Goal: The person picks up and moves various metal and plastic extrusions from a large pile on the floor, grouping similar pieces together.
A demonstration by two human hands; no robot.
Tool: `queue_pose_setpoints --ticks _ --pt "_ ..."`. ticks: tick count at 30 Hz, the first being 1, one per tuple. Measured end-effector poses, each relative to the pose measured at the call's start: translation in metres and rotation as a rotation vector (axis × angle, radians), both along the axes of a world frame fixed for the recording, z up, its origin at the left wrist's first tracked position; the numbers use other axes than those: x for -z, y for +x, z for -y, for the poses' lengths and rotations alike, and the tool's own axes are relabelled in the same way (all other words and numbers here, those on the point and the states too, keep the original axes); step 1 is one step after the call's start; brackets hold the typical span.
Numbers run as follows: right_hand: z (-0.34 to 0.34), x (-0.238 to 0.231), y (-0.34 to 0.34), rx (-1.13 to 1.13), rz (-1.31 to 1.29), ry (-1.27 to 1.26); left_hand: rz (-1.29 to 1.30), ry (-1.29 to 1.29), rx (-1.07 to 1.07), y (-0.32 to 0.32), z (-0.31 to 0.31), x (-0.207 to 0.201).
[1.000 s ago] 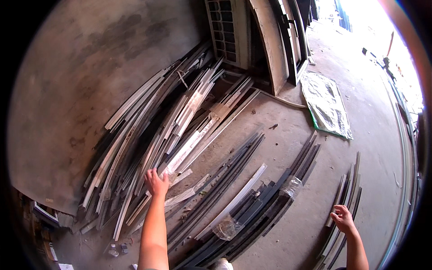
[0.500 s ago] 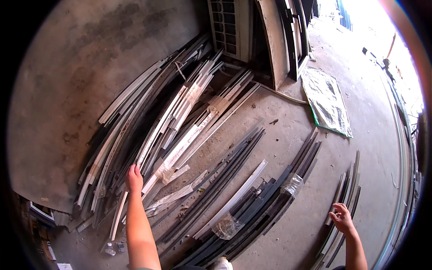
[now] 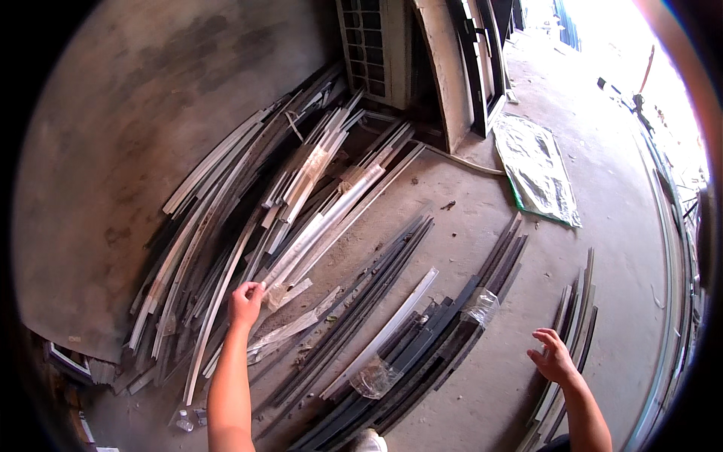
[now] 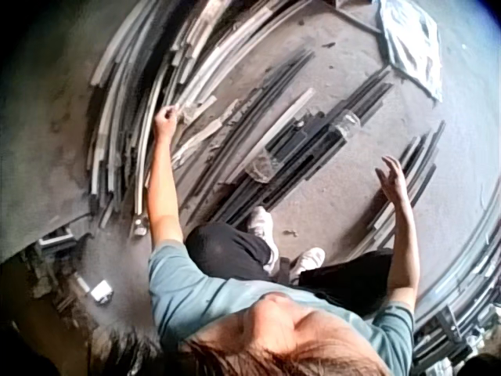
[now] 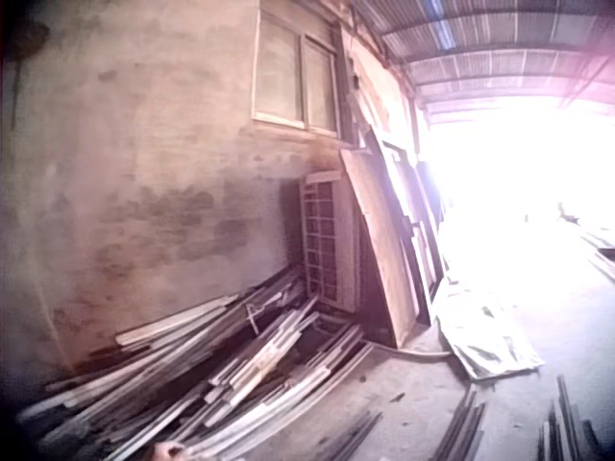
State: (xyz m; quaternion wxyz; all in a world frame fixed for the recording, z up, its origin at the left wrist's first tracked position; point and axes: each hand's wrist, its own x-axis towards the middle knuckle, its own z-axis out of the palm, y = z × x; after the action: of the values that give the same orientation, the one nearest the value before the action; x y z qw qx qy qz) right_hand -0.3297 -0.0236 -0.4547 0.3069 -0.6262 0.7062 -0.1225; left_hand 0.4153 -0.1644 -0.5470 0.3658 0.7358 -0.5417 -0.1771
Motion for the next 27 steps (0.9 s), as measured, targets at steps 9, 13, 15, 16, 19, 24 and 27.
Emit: queue_pose_setpoints --ticks 9,13,15,16,19,24,27 --pt "-0.013 0.005 -0.013 0.02 0.051 0.045 -0.143 0.19 0.081 -0.048 -0.063 0.103" --pt "-0.021 -0.008 -0.021 0.064 0.031 0.063 0.14 0.187 0.139 -0.091 -0.067 0.089" --pt "-0.025 -0.004 -0.027 0.063 0.022 0.037 0.398 -0.19 0.132 -0.086 -0.047 0.066" --pt "-0.025 -0.003 -0.028 0.059 0.001 0.038 0.479 -0.222 0.075 -0.081 -0.037 0.051" --pt "-0.026 0.003 -0.028 0.041 0.025 0.019 0.69 -0.157 -0.11 -0.041 -0.018 0.029" --pt "-0.022 0.001 -0.023 0.012 -0.012 0.02 0.72 0.091 -0.216 -0.019 -0.023 0.045" --pt "-0.019 -0.002 -0.016 0.011 -0.015 0.03 0.739 0.122 -0.209 -0.021 -0.022 0.045"
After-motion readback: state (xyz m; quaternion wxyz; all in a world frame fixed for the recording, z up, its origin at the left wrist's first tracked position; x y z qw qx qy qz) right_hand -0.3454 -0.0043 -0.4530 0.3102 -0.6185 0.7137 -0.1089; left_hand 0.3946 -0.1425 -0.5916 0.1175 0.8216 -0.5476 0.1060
